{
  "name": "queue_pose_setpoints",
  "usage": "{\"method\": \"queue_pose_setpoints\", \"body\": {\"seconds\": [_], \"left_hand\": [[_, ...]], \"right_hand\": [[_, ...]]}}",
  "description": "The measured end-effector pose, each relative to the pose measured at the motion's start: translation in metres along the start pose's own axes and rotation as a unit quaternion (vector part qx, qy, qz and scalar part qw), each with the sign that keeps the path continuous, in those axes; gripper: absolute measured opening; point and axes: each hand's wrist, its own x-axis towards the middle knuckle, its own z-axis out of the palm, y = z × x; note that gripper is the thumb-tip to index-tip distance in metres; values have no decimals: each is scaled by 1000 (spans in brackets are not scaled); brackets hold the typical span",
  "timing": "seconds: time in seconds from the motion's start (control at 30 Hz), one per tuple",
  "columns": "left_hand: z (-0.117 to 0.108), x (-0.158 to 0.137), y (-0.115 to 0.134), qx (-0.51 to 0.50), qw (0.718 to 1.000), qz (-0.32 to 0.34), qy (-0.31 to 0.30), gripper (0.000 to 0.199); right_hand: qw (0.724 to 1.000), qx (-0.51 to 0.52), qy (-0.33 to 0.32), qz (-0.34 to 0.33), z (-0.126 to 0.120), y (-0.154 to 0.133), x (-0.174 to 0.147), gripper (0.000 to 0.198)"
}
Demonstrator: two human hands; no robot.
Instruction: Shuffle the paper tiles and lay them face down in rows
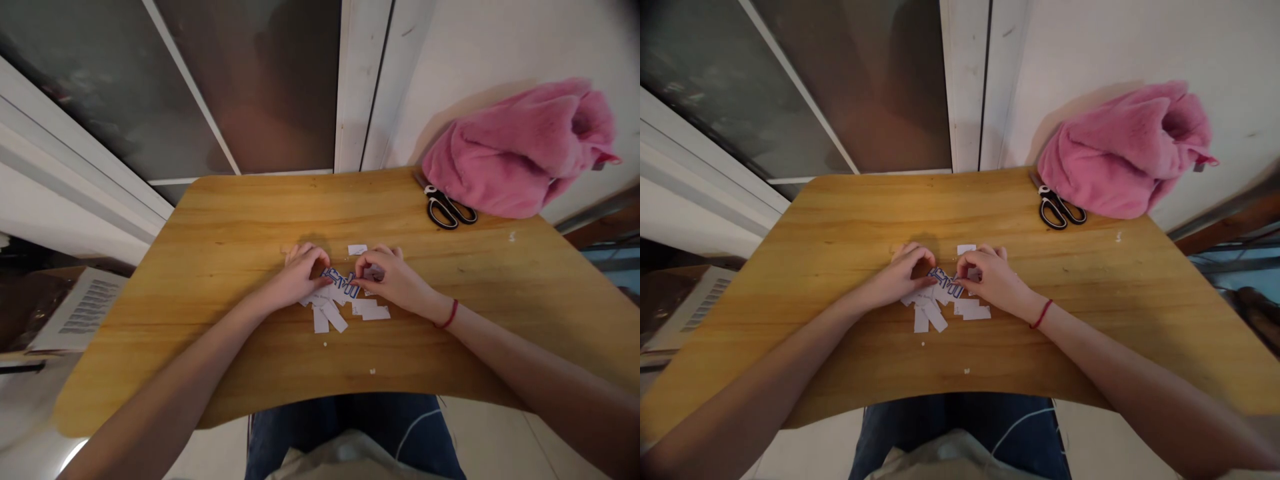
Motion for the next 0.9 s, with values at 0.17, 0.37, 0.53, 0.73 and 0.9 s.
{"method": "queue_pose_setpoints", "body": {"seconds": [0.17, 0.37, 0.53, 0.73, 0.9], "left_hand": [[1, -2, 3, 10, 1000, -16, -11, 17], [4, -3, 5, 8, 999, -31, -6, 12], [2, -4, 9, 11, 999, -29, -14, 16], [-1, -4, 11, 15, 999, -41, -18, 11], [0, -3, 5, -26, 999, -17, -18, 13]], "right_hand": [[1000, 19, 22, 2, -4, 0, 1, 19], [999, 32, 35, 0, -4, 1, 2, 19], [998, 38, 42, 10, -5, 2, 2, 18], [999, 28, 41, 19, -6, 3, 2, 20], [996, 41, 74, 21, -7, 6, 2, 22]]}}
